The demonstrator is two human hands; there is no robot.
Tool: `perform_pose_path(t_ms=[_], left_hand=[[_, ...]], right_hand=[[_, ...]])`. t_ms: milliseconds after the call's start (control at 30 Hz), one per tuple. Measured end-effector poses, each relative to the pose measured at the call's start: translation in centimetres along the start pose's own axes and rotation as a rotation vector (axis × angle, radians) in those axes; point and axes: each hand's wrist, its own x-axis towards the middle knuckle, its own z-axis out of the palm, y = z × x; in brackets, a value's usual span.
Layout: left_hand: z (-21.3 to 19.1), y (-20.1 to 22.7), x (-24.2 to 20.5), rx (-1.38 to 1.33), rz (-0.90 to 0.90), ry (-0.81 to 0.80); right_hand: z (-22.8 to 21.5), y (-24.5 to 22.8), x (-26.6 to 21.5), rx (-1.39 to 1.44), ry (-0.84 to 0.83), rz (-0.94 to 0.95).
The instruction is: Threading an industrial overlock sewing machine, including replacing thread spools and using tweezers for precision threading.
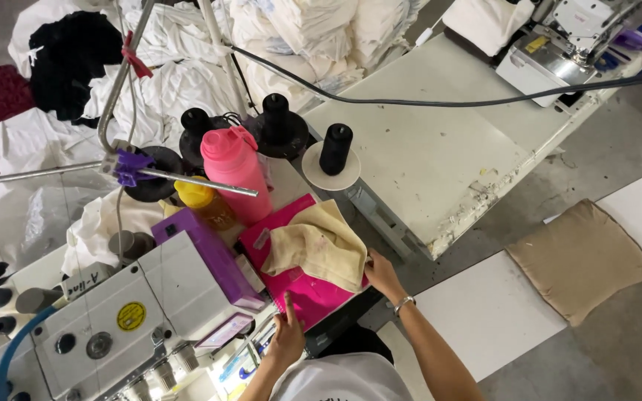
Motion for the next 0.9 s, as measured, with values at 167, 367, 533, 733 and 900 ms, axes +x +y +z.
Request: perform_pose_path(t_ms=[167,367,533,733,900], left_hand=[[-11.3,3.3,0.1,-0.133,-0.391,-0.404],[-17.1,6.8,1.5,-1.105,0.214,-0.577],[-25.6,11.0,0.7,-2.152,-0.254,-0.548],[-11.2,2.7,6.4,-1.307,-0.643,0.011],[-2.5,1.5,12.2,-0.89,-0.605,0.151]], right_hand=[[-3.0,-2.9,-2.5,0.387,0.216,0.127],[-4.6,-8.9,-13.1,0.719,-0.121,-0.121],[-3.2,-7.7,-18.0,0.707,-0.473,-0.15],[-6.3,-5.1,-19.2,0.608,-0.217,0.044],[-7.6,-7.5,-19.5,0.576,-0.19,-0.017]])
